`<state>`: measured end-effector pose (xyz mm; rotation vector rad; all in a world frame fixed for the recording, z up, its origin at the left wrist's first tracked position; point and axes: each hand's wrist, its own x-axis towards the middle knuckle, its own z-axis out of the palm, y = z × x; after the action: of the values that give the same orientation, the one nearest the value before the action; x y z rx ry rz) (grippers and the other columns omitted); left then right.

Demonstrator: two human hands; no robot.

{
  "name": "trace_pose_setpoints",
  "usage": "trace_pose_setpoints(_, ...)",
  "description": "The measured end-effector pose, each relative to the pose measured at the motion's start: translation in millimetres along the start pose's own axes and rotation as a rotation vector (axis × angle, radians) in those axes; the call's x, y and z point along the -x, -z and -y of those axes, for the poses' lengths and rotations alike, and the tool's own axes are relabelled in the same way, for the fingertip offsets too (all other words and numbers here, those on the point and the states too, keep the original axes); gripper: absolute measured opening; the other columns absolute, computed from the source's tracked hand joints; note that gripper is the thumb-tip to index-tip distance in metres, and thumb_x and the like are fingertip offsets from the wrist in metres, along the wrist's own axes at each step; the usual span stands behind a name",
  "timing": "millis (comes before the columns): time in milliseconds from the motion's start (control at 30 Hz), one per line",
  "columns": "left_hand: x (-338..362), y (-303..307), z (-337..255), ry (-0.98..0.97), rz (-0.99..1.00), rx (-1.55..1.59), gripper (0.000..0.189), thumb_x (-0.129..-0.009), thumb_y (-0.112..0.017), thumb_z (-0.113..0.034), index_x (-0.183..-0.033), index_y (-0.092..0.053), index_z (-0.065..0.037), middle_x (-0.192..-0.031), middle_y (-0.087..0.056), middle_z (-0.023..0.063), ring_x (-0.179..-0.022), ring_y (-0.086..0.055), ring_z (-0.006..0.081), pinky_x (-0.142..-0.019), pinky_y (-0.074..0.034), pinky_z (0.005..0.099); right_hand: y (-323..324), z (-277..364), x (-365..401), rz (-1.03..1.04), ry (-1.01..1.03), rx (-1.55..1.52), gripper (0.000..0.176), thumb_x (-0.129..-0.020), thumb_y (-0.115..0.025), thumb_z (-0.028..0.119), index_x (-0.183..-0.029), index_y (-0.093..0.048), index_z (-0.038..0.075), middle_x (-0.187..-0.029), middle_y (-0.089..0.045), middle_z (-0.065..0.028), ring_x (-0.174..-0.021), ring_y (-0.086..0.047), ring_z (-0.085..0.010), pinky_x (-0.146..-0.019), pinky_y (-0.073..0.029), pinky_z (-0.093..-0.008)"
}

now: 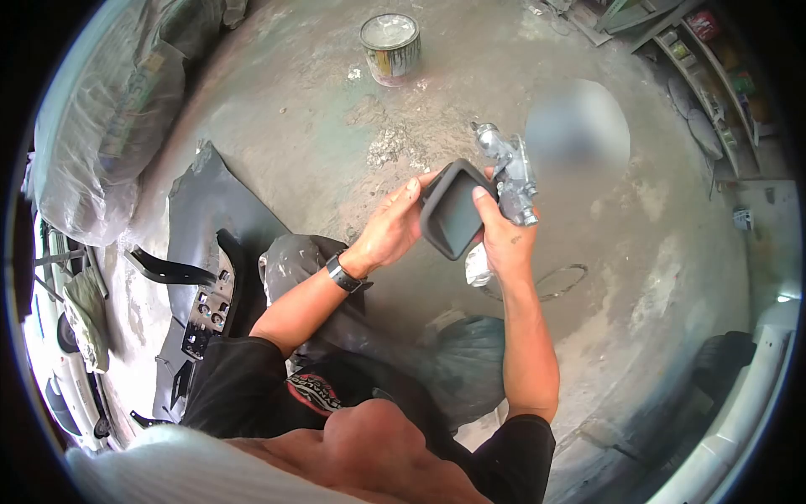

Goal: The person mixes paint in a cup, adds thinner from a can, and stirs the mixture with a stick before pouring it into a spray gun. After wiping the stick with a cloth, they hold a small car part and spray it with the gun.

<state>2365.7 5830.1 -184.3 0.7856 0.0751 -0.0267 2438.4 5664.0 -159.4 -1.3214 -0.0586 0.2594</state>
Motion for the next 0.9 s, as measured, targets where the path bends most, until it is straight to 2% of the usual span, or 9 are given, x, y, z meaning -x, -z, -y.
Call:
trace_pose_setpoints(67, -2.3, 0.2, -5.4, 0.023, 0.066, 0.106, 0.048, -0.114, -0.046, -0.033, -0.151, -0.050, -0.003, -0.148, -0.057, 0.0125, -0.125, -0.064, 0.0227, -0.101, -0.058, 0.0451, 3.8, -2.6, -1.7, -0.022, -0.020, -0.078, 0.041, -0.096, -0.072, 0.000, -0.135, -0.060, -0.002, -0.124, -0.066, -0.0097, -0.106, -0.066, -0.0165, -0.094, -0.055, -0.0315)
trace_pose_setpoints(133, -1.0, -3.0, -4.5, 0.026, 0.043, 0.142, 0.047, -0.114, -0.047, -0.033, -0.150, -0.051, -0.003, -0.144, -0.060, 0.0116, -0.122, -0.065, 0.0217, -0.098, -0.059, 0.0437, 3.7, -0.1, -2.9, -0.028, -0.041, -0.147, 0.042, -0.096, -0.070, -0.003, -0.137, -0.059, -0.003, -0.129, -0.064, -0.0113, -0.115, -0.064, -0.0179, -0.100, -0.052, -0.0328)
trace_pose_setpoints(267, 5.0, -6.6, 7.7, 0.008, -0.029, 0.201, 0.043, -0.112, -0.052, -0.028, -0.146, -0.055, -0.003, -0.129, -0.067, 0.0082, -0.111, -0.068, 0.0185, -0.088, -0.062, 0.0383, -3.8, -7.8, -11.7, -0.156, -0.010, -0.222, 0.039, -0.095, -0.069, -0.003, -0.133, -0.060, -0.004, -0.126, -0.065, -0.0116, -0.111, -0.065, -0.0175, -0.098, -0.053, -0.0326)
trace_pose_setpoints(367, 12.7, 4.3, 23.8, 0.006, -0.071, -0.273, 0.036, -0.109, -0.059, -0.023, -0.140, -0.059, -0.004, -0.125, -0.069, 0.0080, -0.107, -0.068, 0.0160, -0.086, -0.060, 0.0347, -6.2, -7.9, -20.5, -0.238, -0.042, -0.261, 0.034, -0.094, -0.069, -0.003, -0.128, -0.061, -0.003, -0.121, -0.065, -0.0111, -0.108, -0.064, -0.0169, -0.096, -0.052, -0.0322)
trace_pose_setpoints(400, 12.2, -0.3, 28.2, -0.069, -0.109, -0.280, 0.028, -0.105, -0.066, -0.014, -0.131, -0.066, -0.003, -0.111, -0.073, 0.0046, -0.098, -0.067, 0.0105, -0.079, -0.059, 0.0282, -9.0, -9.4, -25.4, -0.291, 0.028, -0.221, 0.030, -0.094, -0.068, -0.002, -0.124, -0.063, -0.001, -0.111, -0.068, -0.0094, -0.093, -0.067, -0.0167, -0.078, -0.055, -0.0323)
trace_pose_setpoints(500, 9.5, -8.5, 32.2, -0.163, -0.153, -0.426, 0.020, -0.104, -0.069, -0.013, -0.120, -0.072, -0.002, -0.103, -0.073, 0.0001, -0.091, -0.065, 0.0058, -0.078, -0.056, 0.0252, -9.5, 1.2, -23.9, -0.308, -0.102, -0.177, 0.029, -0.094, -0.068, 0.001, -0.122, -0.065, 0.000, -0.102, -0.069, -0.0088, -0.076, -0.066, -0.0168, -0.057, -0.051, -0.0328)
trace_pose_setpoints(533, 8.5, -12.9, 31.7, -0.188, -0.173, -0.441, 0.019, -0.103, -0.070, -0.014, -0.118, -0.073, -0.002, -0.101, -0.073, -0.0010, -0.089, -0.064, 0.0046, -0.077, -0.054, 0.0244, -8.5, -4.3, -28.9, -0.368, -0.143, -0.211, 0.026, -0.094, -0.068, 0.002, -0.120, -0.067, 0.001, -0.096, -0.070, -0.0087, -0.064, -0.064, -0.0170, -0.046, -0.044, -0.0334)
trace_pose_setpoints(800, -10.9, -12.9, 24.6, -0.197, -0.340, -0.329, 0.018, -0.102, -0.073, -0.017, -0.112, -0.075, -0.003, -0.087, -0.071, -0.0031, -0.075, -0.060, 0.0030, -0.066, -0.049, 0.0213, 0.1, -4.1, -26.5, -0.247, -0.266, -0.286, 0.025, -0.092, -0.071, 0.003, -0.117, -0.068, -0.001, -0.096, -0.071, -0.0105, -0.068, -0.064, -0.0184, -0.047, -0.045, -0.0337)
trace_pose_setpoints(900, -11.0, -10.6, 19.2, -0.231, -0.290, -0.392, 0.023, -0.103, -0.071, -0.023, -0.113, -0.074, -0.002, -0.090, -0.071, -0.0020, -0.076, -0.060, 0.0042, -0.066, -0.049, 0.0226, -0.3, -2.2, -23.5, -0.243, -0.257, -0.268, 0.027, -0.093, -0.071, 0.003, -0.120, -0.068, -0.002, -0.097, -0.071, -0.0109, -0.068, -0.064, -0.0183, -0.048, -0.045, -0.0333)
